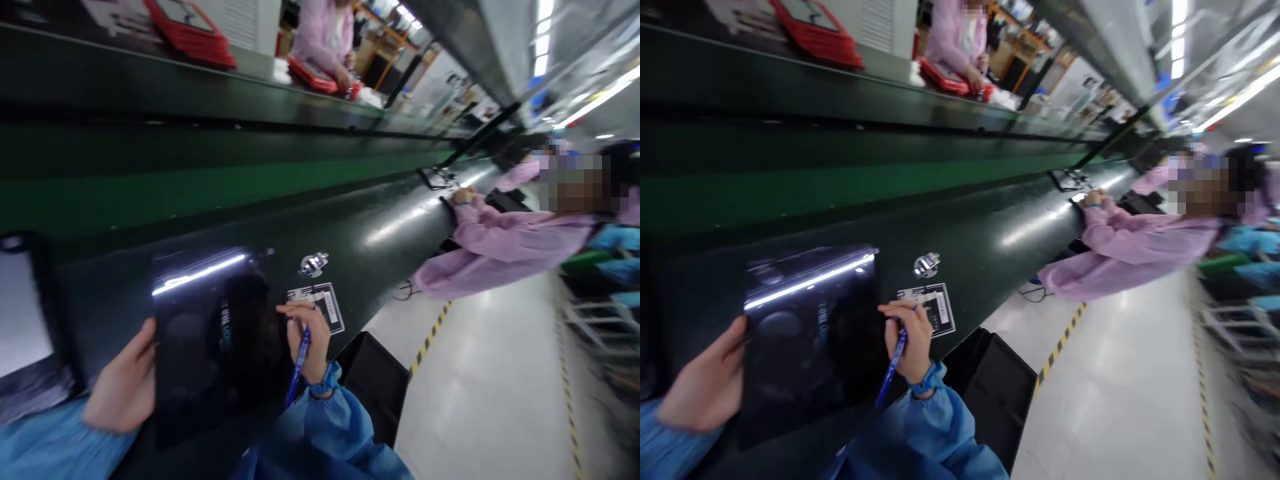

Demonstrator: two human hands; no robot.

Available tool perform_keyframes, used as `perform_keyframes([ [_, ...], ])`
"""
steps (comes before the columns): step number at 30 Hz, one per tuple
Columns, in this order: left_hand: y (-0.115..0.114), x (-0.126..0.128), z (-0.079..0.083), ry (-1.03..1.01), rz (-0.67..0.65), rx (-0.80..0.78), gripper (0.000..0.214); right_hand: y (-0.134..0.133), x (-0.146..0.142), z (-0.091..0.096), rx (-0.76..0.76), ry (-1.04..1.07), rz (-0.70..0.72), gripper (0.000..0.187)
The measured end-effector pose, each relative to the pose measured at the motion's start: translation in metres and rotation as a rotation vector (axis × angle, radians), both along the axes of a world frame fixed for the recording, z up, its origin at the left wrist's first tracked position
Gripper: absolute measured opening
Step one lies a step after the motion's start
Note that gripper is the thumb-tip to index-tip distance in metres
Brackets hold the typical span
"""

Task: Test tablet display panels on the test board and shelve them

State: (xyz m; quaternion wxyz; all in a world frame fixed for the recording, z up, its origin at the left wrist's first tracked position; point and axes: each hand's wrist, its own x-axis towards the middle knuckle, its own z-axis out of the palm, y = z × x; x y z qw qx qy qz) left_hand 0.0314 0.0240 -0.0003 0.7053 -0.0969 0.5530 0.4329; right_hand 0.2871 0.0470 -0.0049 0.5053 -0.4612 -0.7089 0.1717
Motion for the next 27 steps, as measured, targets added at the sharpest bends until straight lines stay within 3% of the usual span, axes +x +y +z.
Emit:
perform_keyframes([
  [2,0.006,0.010,0.015,-0.007,0.107,-0.013,0.050,0.002,0.001,-0.005,-0.005,0.004,-0.002,0.021],
  [6,0.013,0.017,0.026,-0.148,0.096,0.029,0.047,0.005,0.003,-0.011,-0.022,0.007,0.013,0.019],
  [27,0.013,0.016,0.017,-0.211,0.112,0.105,0.045,0.009,0.006,-0.018,-0.041,0.032,-0.022,0.011],
])
